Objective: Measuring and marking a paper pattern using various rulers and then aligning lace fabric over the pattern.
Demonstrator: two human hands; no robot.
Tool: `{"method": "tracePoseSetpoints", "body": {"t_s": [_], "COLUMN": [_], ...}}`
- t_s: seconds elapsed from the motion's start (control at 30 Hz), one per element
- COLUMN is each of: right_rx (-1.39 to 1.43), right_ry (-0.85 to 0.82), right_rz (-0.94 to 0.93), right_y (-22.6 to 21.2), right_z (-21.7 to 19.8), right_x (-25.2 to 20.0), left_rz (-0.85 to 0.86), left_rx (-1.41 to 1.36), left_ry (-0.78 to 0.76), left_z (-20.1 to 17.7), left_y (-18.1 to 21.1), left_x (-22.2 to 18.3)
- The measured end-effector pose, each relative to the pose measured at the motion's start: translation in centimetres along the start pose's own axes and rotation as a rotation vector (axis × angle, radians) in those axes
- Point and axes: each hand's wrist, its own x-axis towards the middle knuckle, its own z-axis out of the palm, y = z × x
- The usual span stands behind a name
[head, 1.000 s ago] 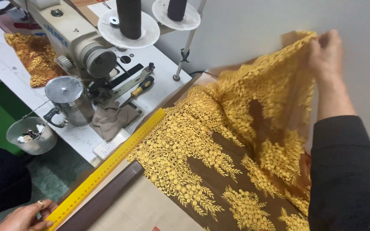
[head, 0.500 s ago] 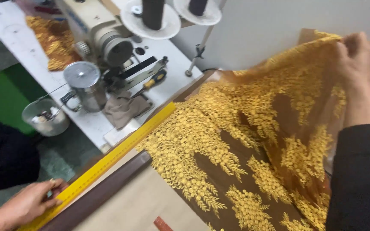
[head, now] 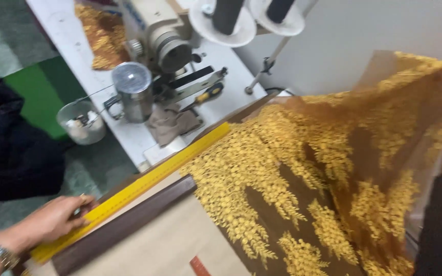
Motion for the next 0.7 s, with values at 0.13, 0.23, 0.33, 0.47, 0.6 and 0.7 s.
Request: {"method": "tracePoseSetpoints", "body": {"t_s": [0.13,0.23,0.33,0.47,0.6,0.7], "right_rx": [-0.105,-0.145,-0.106,0.006,0.148,0.084], "right_ry": [0.125,0.185,0.148,0.029,-0.071,-0.136], "right_rz": [0.071,0.220,0.368,0.418,0.490,0.504], "right_y": [-2.5,-8.8,-11.5,-16.1,-18.8,-20.3], "right_z": [-0.7,-1.9,-2.4,-3.2,-4.3,-4.6], "right_x": [-0.3,-1.0,-1.2,-1.8,-2.0,-2.2], "left_rz": [-0.027,-0.105,-0.185,-0.191,-0.218,-0.196], "left_rx": [0.018,0.057,0.107,0.135,0.128,0.139], "left_ry": [0.006,-0.118,-0.277,-0.307,-0.307,-0.290], "left_z": [1.8,0.4,-0.1,0.0,-0.1,0.2], "left_y": [-2.4,-1.2,-0.6,-0.7,-0.6,-1.2], "left_x": [1.8,2.2,2.8,3.0,2.9,3.2]}}
